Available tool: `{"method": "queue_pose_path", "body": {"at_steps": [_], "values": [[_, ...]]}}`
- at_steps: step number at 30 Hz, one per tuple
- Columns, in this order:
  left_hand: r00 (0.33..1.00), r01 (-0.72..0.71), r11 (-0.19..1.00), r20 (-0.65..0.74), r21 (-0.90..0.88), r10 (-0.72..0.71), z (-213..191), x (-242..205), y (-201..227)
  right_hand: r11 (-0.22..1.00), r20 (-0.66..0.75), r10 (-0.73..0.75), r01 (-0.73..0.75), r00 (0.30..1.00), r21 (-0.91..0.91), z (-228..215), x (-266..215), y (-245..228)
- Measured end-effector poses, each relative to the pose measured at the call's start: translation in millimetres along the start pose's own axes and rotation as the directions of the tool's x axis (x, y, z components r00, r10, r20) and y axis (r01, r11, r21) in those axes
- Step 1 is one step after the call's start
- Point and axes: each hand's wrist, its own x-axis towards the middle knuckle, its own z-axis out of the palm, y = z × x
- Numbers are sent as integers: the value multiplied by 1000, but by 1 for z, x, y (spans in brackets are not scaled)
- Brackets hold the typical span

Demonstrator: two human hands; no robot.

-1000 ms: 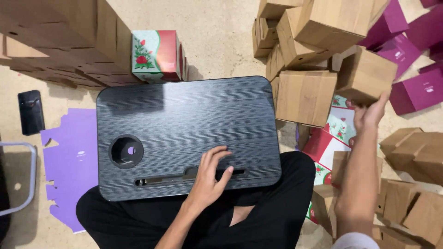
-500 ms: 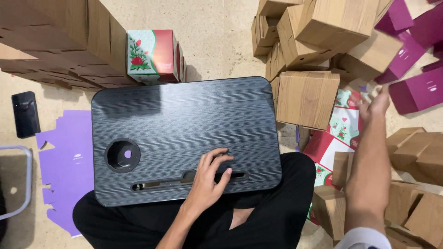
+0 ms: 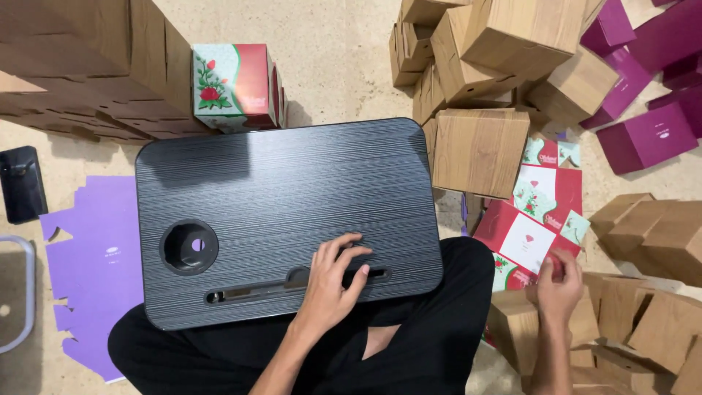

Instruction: The person assembles a flat cardboard box by folding its sides and tucking the flaps into place. They then place the finished box aside and begin folding another flat box.

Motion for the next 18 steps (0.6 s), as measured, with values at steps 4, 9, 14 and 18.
{"method": "queue_pose_path", "body": {"at_steps": [4, 9, 14, 18], "values": [[999, -29, 999, 20, 28, 28, 1, -6, 1, 953, 144, -176, 205, 974, -221, -42, -8, -30], [1000, -2, 1000, 24, 0, 2, -2, -3, 3, 872, 477, 265, 3, 838, -489, -60, -35, -103], [1000, 10, 999, 20, 34, -11, 1, -5, 4, 702, 536, 530, 15, 657, -712, -58, -88, -92], [1000, -12, 999, 23, 39, 11, 1, -5, 1, 682, 542, 494, 84, 680, -726, -60, -100, -36]]}}
